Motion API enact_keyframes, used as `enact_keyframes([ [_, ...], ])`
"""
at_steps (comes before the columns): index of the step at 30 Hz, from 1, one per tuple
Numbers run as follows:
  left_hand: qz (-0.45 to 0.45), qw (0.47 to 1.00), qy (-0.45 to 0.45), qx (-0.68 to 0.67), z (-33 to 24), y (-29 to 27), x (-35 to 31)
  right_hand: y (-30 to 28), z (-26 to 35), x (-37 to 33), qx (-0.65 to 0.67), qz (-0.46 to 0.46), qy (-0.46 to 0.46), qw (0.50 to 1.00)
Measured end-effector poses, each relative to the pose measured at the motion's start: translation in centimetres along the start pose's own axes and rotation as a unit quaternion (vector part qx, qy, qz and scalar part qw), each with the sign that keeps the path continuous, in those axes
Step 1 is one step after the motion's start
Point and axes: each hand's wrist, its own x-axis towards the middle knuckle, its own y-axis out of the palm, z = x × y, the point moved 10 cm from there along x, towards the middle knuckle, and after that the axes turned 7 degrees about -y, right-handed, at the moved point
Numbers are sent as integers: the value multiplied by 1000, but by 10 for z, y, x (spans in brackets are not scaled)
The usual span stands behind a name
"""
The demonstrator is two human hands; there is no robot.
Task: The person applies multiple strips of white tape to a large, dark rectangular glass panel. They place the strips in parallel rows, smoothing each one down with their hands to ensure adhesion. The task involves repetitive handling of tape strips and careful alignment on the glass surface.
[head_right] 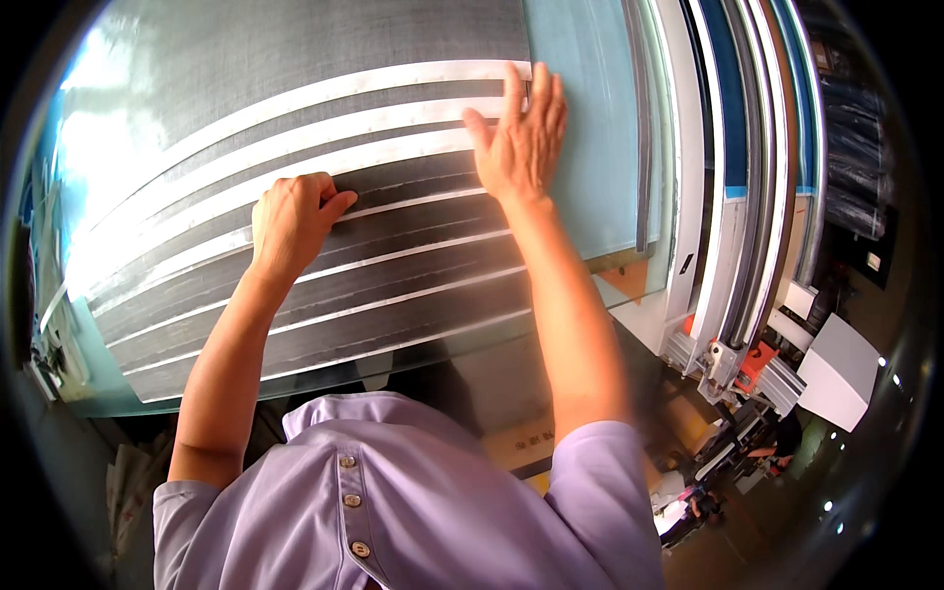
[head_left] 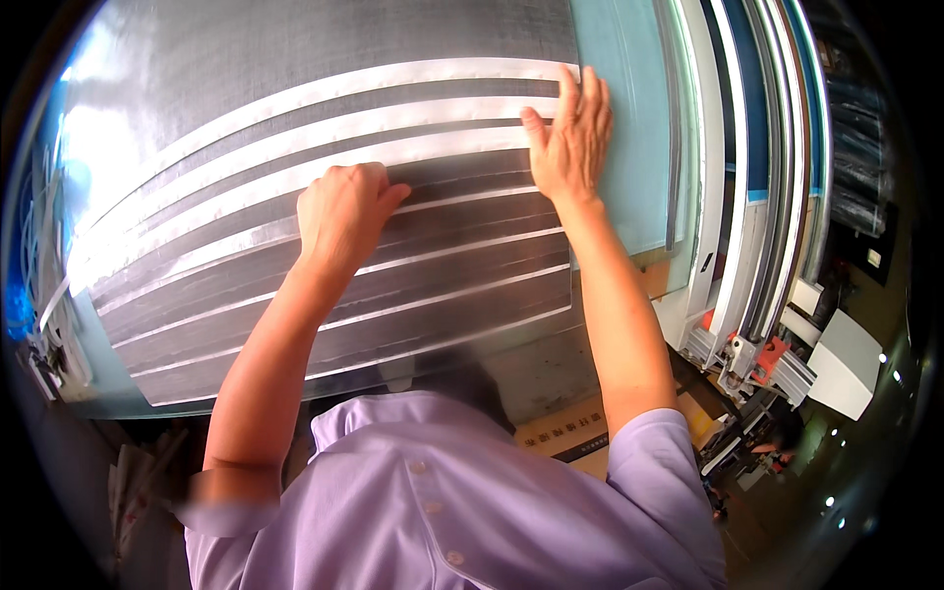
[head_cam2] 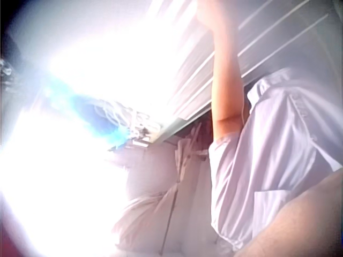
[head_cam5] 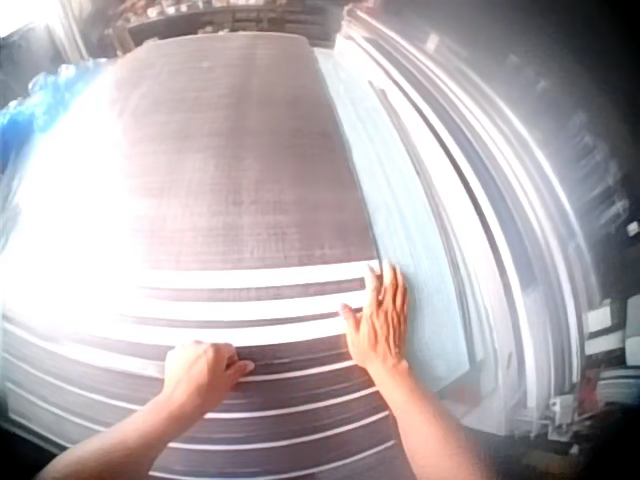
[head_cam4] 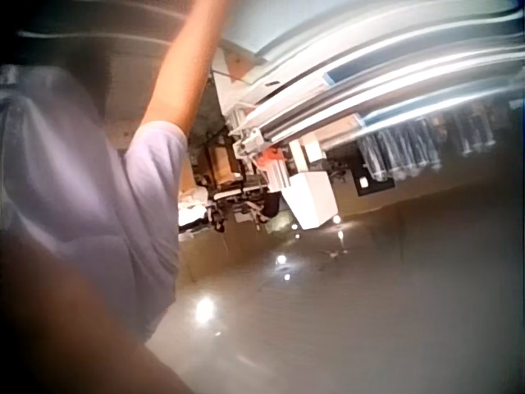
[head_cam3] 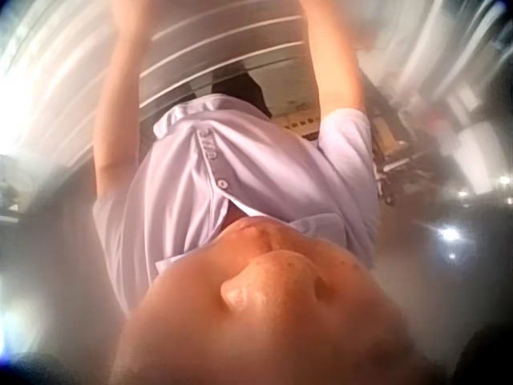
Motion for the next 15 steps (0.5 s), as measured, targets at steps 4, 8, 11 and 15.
enact_keyframes([
  [4, -4, 1000, 2, 2, 1, 1, 1, -3, 0, -2, -26, -11, 14, 999],
  [8, -43, 999, 30, 14, -4, -3, -2, -32, -22, -6, 132, -158, 105, 973],
  [11, -59, 997, 43, 15, -5, -1, -1, -40, 34, -1, 123, -182, 108, 970],
  [15, -39, 997, 64, 30, -7, 0, -4, 18, 133, 14, 27, 7, 37, 999],
])
